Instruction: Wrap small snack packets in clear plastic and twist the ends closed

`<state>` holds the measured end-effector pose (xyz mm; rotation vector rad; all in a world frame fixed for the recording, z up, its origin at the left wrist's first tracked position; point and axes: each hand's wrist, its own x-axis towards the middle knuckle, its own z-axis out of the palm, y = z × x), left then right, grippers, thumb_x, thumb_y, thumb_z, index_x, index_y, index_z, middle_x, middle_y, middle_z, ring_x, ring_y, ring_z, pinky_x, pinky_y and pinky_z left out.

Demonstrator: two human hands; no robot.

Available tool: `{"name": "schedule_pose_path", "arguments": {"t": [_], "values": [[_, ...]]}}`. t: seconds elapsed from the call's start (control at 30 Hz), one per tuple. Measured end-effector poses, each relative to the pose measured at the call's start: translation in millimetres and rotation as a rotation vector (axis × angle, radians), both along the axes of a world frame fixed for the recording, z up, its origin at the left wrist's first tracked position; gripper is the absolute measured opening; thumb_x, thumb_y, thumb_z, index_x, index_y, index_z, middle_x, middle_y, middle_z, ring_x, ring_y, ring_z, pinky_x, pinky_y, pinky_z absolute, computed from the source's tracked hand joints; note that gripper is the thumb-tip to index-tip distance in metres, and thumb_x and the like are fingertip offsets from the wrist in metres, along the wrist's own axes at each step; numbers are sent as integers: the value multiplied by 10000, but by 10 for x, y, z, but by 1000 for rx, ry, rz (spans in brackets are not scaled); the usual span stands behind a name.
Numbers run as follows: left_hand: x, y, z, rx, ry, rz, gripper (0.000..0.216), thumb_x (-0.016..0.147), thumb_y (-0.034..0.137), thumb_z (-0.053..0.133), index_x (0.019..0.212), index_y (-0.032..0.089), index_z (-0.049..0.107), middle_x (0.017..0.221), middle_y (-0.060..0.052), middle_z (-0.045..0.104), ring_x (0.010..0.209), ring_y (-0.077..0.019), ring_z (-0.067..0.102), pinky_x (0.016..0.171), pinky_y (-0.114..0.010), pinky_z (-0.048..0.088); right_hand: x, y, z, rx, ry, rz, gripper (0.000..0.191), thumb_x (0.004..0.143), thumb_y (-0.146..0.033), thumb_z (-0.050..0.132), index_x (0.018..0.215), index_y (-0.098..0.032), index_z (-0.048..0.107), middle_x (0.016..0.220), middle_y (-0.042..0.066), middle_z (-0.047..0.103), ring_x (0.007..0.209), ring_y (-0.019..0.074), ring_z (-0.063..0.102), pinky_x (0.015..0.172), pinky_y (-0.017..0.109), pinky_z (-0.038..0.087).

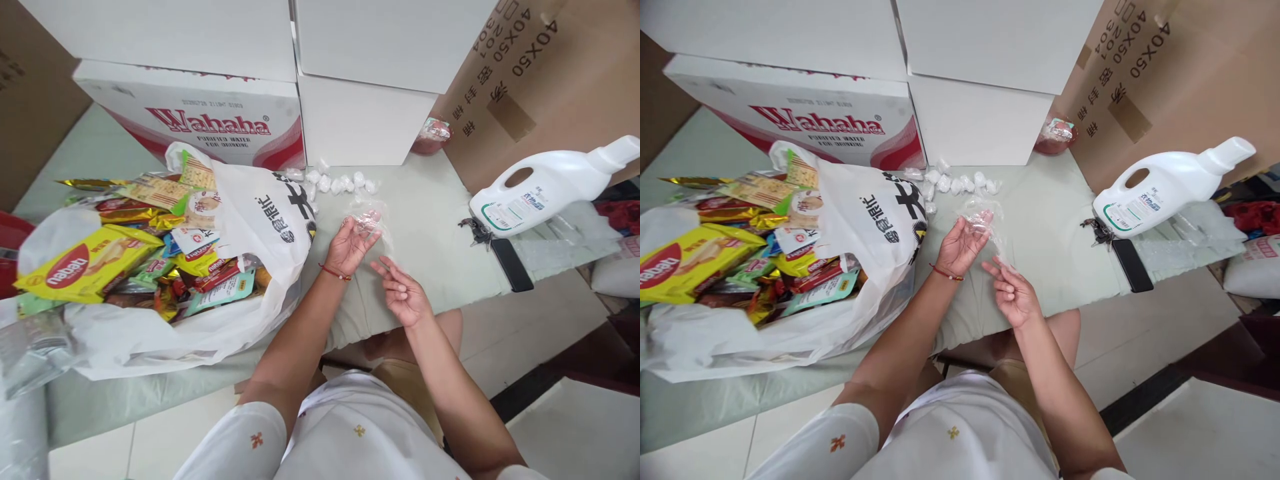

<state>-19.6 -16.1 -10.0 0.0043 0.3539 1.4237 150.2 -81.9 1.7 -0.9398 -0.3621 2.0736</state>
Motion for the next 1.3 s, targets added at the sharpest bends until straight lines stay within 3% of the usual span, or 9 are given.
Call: {"name": "schedule_pose_path", "arguments": {"t": [0.2, 0.3, 0.4, 0.5, 0.6, 0.77, 0.93, 1.13, 1.3], "values": [[-14, -53, -12, 31, 34, -78, 146, 966, 197, 538, 861, 174, 637, 1314, -87, 704, 1296, -269, 637, 976, -396, 605, -137, 91, 195, 159, 231, -82, 268, 982, -398, 611, 1135, -192, 688, 1224, 76, 716, 513, 28, 350, 371, 48, 368], [-36, -72, 2, 18, 38, -128, 110, 917, 162, 548, 843, 167, 630, 1256, -89, 731, 1156, -251, 715, 758, -286, 639, -55, 122, 216, 223, 239, -88, 310, 969, -462, 623, 1130, -203, 679, 1194, 65, 718, 512, 45, 324, 334, 67, 328], [-65, -89, 33, 1, 44, -158, 113, 867, 133, 555, 765, 167, 588, 1143, -66, 767, 959, -199, 763, 519, -171, 545, 55, 174, 158, 236, 230, -103, 191, 936, -302, 670, 1117, -241, 670, 941, -14, 709, 483, 50, 303, 320, 64, 291], [-91, -94, 52, 4, 45, -164, 126, 828, 125, 561, 711, 172, 560, 1156, -45, 763, 862, -162, 755, 439, -143, 472, 138, 210, 82, 184, 232, -126, 206, 835, -99, 697, 990, -232, 667, 686, -71, 577, 467, 40, 339, 338, 48, 303], [-104, -86, 37, 12, 42, -160, 105, 786, 119, 562, 698, 175, 572, 1199, -37, 751, 898, -161, 744, 423, -134, 451, 163, 179, 71, 111, 178, -65, 172, 829, -117, 702, 962, -216, 657, 737, -44, 621, 482, 44, 371, 329, 55, 311], [-104, -61, -14, 20, 85, -195, 248, 731, 130, 548, 917, 168, 709, 1050, -65, 776, 874, -163, 741, 416, -134, 438, 171, 22, 161, 41, 191, 220, 475, 935, -431, 645, 1308, -142, 587, 1291, 173, 665, 501, 30, 315, 282, 52, 239], [-86, -69, -46, 53, 160, -240, 430, 670, 140, 543, 1058, 122, 728, 762, -55, 751, 702, -172, 728, 445, -183, 457, 215, -68, 181, 92, 265, 255, 538, 920, -493, 641, 1314, -134, 570, 1120, 124, 736, 469, 43, 262, 252, 55, 168], [-64, -90, -88, 96, 232, -267, 404, 589, 145, 564, 952, 99, 736, 705, -62, 743, 659, -209, 730, 554, -259, 527, 225, -58, 52, 93, 358, 50, 429, 747, -133, 792, 1150, -164, 646, 871, -17, 716, 492, 16, 427, 343, 6, 325], [-91, -72, -96, 88, 218, -226, 461, 576, 141, 553, 992, 105, 747, 772, -60, 762, 732, -213, 748, 595, -259, 540, 280, -43, -46, 81, 102, -74, 285, 695, -152, 817, 946, -225, 702, 903, 2, 732, 673, 116, 631, 531, 194, 575]]}}
